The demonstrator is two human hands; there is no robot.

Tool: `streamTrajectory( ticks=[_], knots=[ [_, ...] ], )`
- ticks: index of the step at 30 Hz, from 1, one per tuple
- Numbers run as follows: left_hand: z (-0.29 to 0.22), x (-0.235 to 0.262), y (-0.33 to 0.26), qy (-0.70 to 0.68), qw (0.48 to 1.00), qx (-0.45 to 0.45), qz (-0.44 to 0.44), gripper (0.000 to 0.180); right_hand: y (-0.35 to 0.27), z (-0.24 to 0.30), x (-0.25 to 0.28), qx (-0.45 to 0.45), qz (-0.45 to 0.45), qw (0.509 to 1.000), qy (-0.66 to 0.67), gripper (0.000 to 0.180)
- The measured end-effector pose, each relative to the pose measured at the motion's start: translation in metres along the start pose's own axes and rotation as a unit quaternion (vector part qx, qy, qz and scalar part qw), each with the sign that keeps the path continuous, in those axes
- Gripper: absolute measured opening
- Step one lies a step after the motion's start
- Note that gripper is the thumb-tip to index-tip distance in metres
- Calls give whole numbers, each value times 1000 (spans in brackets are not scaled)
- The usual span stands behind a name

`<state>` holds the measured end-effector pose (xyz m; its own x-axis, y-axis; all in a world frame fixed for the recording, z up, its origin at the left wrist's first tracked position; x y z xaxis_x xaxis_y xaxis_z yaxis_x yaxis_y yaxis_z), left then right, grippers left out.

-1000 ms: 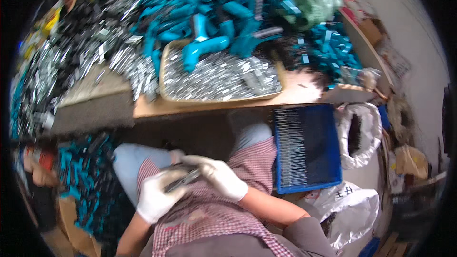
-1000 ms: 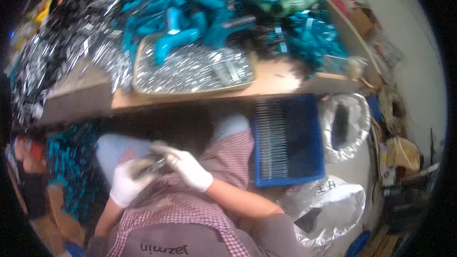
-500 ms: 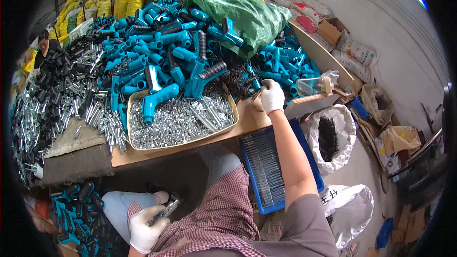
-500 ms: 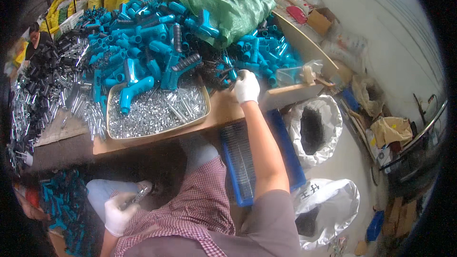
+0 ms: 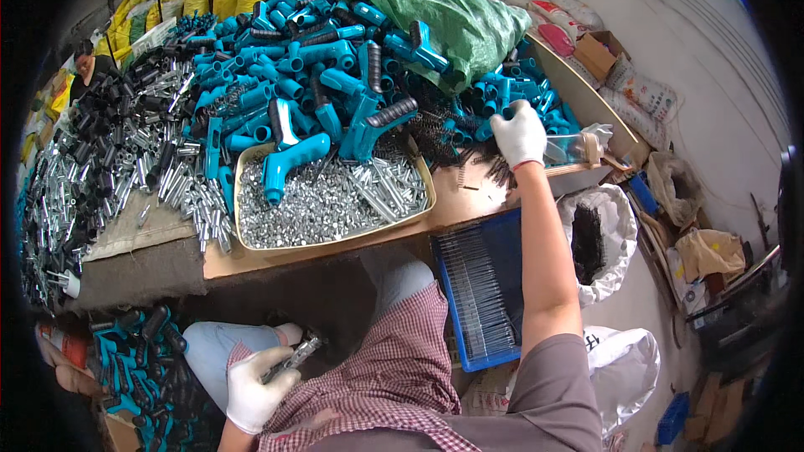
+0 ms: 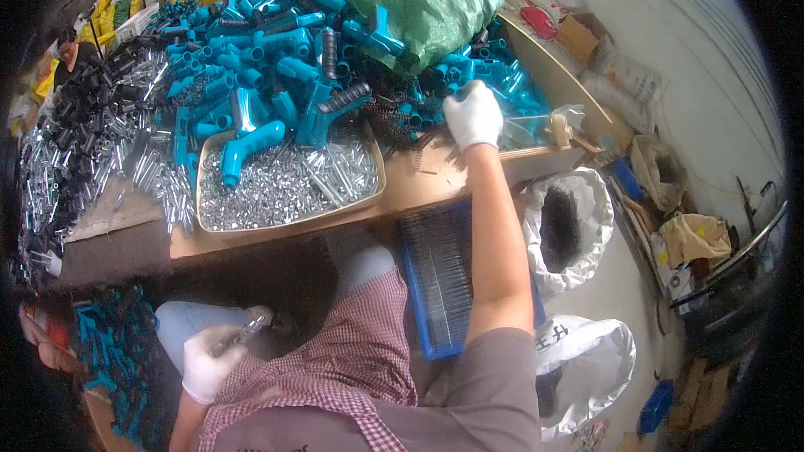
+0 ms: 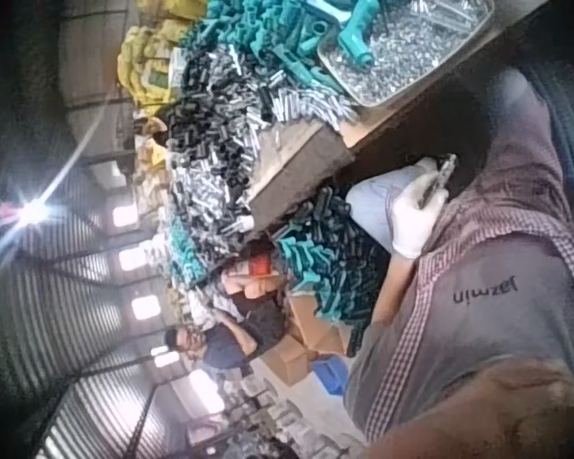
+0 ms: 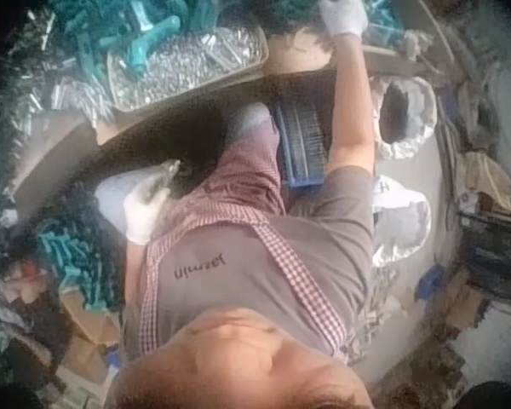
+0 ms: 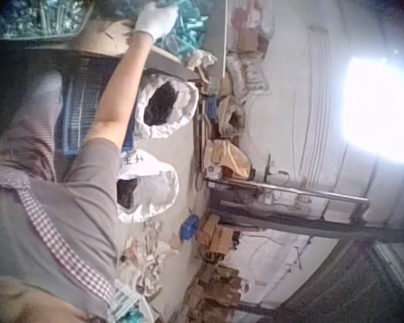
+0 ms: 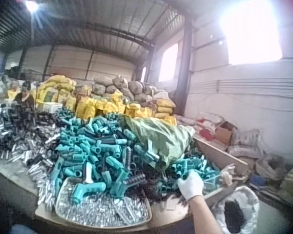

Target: Assembling blue plastic handles onto metal rods and inserting small pins.

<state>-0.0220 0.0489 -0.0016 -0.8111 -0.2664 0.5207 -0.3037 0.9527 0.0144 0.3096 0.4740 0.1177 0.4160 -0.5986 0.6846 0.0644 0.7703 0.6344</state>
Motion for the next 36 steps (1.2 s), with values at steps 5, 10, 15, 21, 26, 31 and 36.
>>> streamTrajectory(
  ticks=[5, 10, 15, 21, 26, 31, 36],
  knots=[
    [-9, 3, -2, 3, 1000, -21, -11, 31, -39, 4, 8, -53, 99, 993, 27, 45],
    [-6, -2, -4, 0, 999, -34, 5, 29, -92, -20, -42, -91, 145, 960, 219, 32],
    [-8, 4, -9, 8, 998, -62, -7, 31, -97, -42, -49, -87, 41, 878, 468, 26],
    [1, 5, -12, -1, 1000, -29, 3, 32, -78, -32, -26, -77, 24, 739, 669, 44],
    [0, 13, -12, 12, 999, -36, -17, 31, -170, 45, -26, -174, 227, 646, 708, 44],
    [0, 29, -6, 29, 998, -40, -44, 32, -316, 134, -1, -75, 614, 657, 431, 48],
    [8, 42, -15, 29, 997, -56, -53, 34, -337, 156, -2, -40, 732, 569, 372, 50]
  ],
)
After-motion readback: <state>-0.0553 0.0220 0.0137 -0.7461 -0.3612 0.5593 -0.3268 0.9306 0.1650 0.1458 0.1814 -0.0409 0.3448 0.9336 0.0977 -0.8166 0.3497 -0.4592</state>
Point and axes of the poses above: each hand's wrist, its own y-axis towards the middle knuckle, its own x-axis out of the back of the hand, z = x × y, the point moved 8 cm from there along y, towards the middle knuckle, and after that the axes turned 2 degrees about -x, right-handed, at the moved point
